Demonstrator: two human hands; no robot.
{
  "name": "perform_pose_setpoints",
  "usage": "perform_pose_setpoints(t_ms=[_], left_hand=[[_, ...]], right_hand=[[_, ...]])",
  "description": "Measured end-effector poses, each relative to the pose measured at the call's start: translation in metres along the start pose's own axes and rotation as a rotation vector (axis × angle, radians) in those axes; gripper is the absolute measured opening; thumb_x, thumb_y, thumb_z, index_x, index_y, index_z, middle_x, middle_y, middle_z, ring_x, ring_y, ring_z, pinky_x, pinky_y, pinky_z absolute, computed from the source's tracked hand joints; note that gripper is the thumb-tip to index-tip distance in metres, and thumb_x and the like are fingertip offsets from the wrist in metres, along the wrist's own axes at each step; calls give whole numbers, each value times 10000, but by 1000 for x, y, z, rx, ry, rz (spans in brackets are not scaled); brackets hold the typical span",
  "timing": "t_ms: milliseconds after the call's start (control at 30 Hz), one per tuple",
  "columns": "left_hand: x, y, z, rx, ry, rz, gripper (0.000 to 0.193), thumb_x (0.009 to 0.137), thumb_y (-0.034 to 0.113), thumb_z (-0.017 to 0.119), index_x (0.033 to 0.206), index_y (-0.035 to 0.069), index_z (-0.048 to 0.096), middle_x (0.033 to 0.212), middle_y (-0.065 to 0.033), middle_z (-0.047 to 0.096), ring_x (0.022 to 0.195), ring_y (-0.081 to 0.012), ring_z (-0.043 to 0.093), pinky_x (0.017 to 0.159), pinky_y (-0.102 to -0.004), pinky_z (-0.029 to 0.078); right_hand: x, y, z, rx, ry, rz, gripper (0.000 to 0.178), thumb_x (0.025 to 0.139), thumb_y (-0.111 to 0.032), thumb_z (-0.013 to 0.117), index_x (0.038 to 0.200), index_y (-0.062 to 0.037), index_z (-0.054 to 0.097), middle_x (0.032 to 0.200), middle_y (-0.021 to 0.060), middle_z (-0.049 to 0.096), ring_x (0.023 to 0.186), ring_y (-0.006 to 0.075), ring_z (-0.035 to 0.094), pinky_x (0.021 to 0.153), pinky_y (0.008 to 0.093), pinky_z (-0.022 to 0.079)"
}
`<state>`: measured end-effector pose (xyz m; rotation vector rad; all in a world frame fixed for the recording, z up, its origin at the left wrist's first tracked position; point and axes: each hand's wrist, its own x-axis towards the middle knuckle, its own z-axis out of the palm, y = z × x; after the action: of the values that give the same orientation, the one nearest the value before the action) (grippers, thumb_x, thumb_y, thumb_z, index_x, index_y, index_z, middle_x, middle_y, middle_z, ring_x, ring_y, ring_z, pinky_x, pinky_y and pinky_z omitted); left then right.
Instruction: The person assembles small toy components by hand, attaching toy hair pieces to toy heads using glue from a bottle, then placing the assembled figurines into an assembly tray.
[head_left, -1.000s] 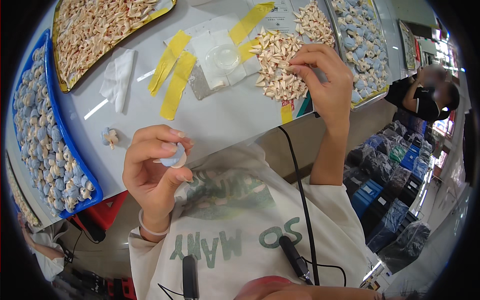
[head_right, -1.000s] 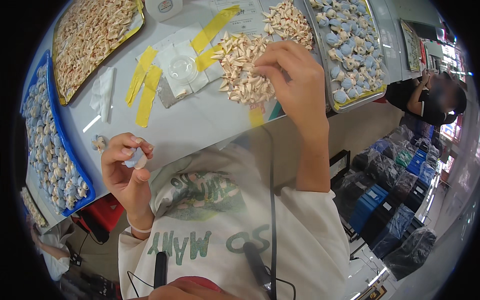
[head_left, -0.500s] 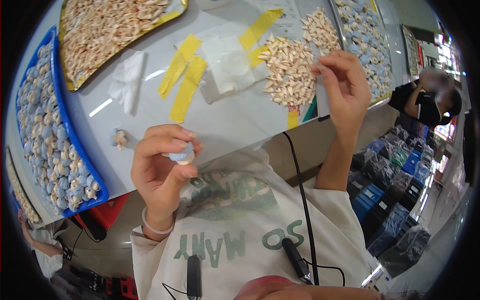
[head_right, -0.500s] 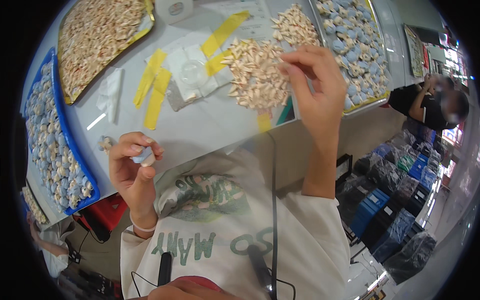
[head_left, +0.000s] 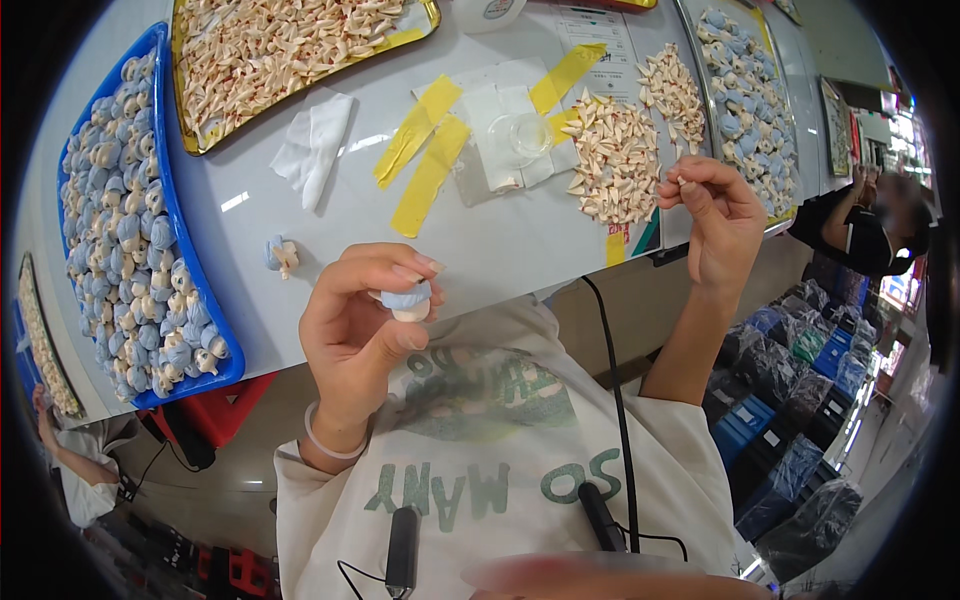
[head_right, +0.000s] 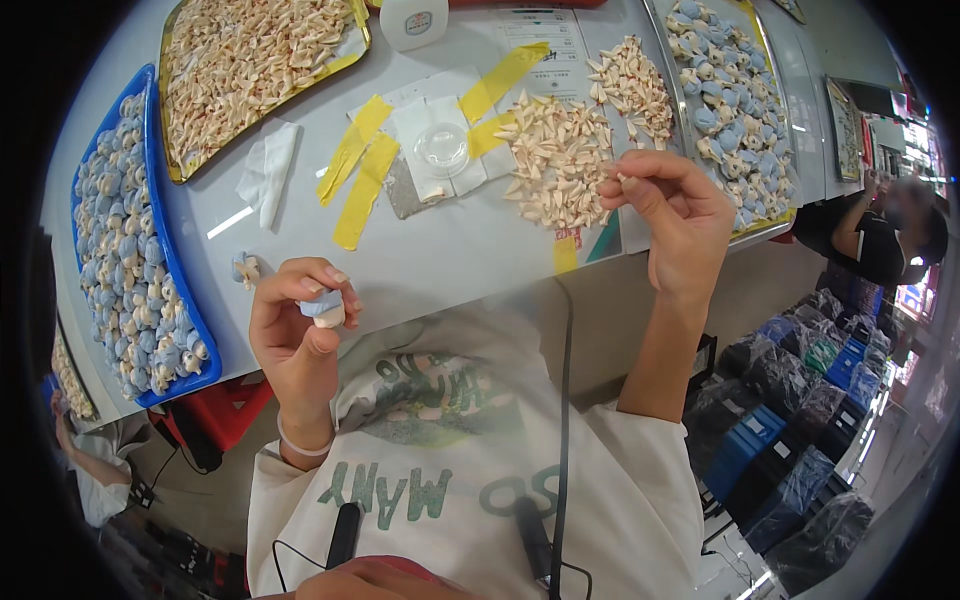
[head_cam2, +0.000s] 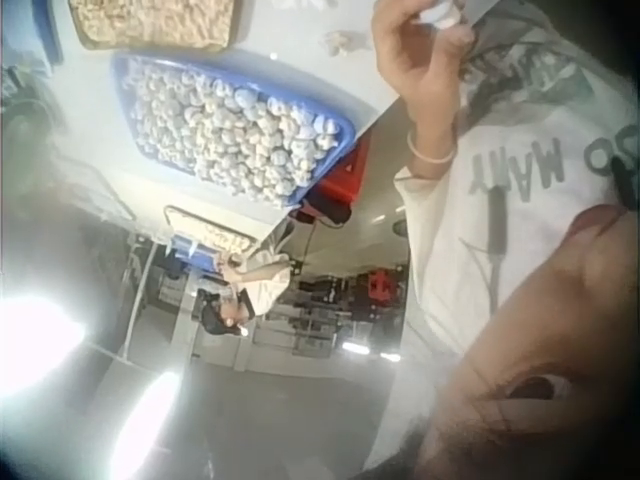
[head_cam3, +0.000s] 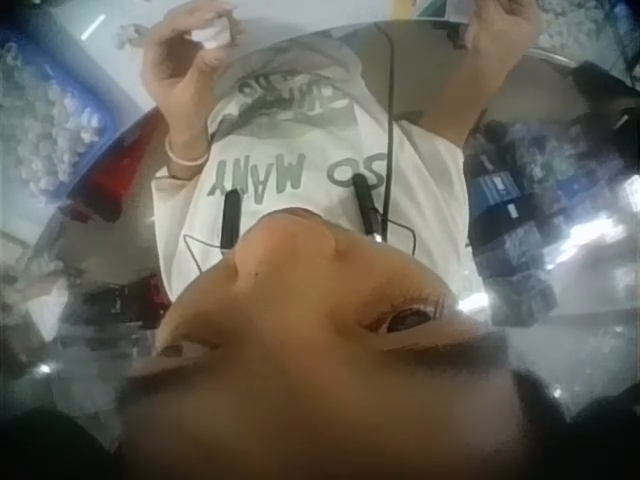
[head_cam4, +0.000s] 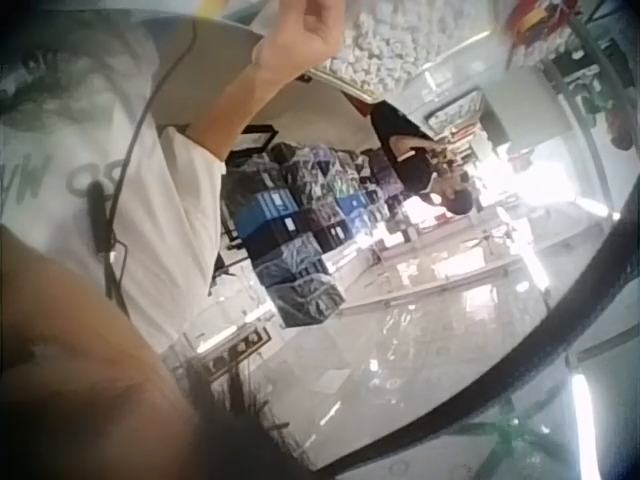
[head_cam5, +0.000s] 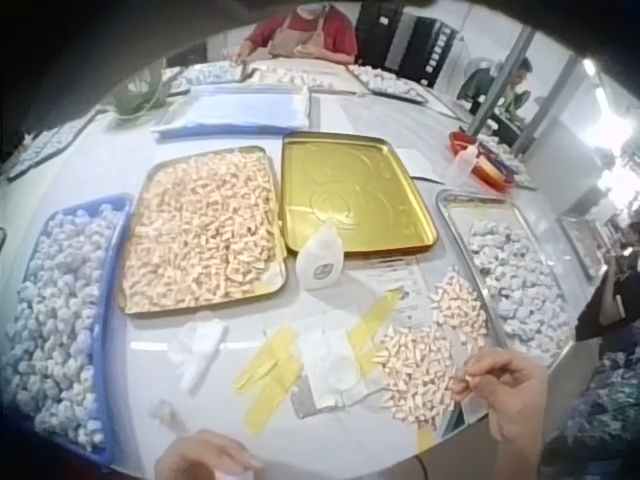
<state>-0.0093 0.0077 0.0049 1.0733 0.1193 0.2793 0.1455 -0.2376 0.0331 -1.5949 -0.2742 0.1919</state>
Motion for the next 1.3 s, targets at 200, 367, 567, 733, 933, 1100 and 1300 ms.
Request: perform_pose_setpoints(t_ms=[200,367,567,733,933,1100,1300], left_hand=[[5,-5,3,-78,-25,-14,340,711,120,689,961,1,492,1001,-154,502,806,-194,549,666,-290,484],[11,-9,4,-151,-66,-54,340,709,88,686,970,-2,488,1025,-162,488,807,-200,561,649,-288,491],[12,-13,-5,-110,-136,-41,352,733,69,655,1024,-40,491,1030,-156,508,926,-230,530,806,-325,436],[16,-12,-3,-180,-144,-78,347,749,69,640,1038,-47,488,1030,-154,515,973,-236,506,857,-340,403],[17,-14,-4,-330,-113,-87,385,740,58,649,1055,-45,452,1024,-171,509,938,-223,525,803,-315,446],[17,-11,0,-376,-74,-119,398,727,51,662,1049,-45,447,1016,-179,503,888,-216,546,783,-318,459],[14,-12,10,-515,-65,-126,410,713,39,673,1049,-46,453,1010,-172,512,907,-213,544,797,-296,448]], right_hand=[[6,-7,7,-12,28,35,102,749,48,584,848,66,570,734,127,602,635,179,597,589,268,509],[27,-20,38,-120,-113,-22,90,724,43,610,809,50,581,746,93,608,636,149,589,600,229,482],[53,-32,72,-679,-463,-209,109,681,27,636,778,37,587,793,76,556,717,113,510,644,208,396],[54,-65,120,-985,-333,-88,81,597,-6,640,634,13,571,651,113,546,625,234,530,576,303,401],[52,-64,131,-1096,-308,-148,86,588,-4,641,626,11,565,641,105,546,632,228,532,583,293,392],[38,-47,94,-872,-484,-315,119,659,-10,663,743,25,588,767,85,538,677,124,486,622,222,373],[-2,-40,109,-277,-530,-99,186,606,-94,726,684,-4,583,718,80,490,645,135,439,576,227,312]])
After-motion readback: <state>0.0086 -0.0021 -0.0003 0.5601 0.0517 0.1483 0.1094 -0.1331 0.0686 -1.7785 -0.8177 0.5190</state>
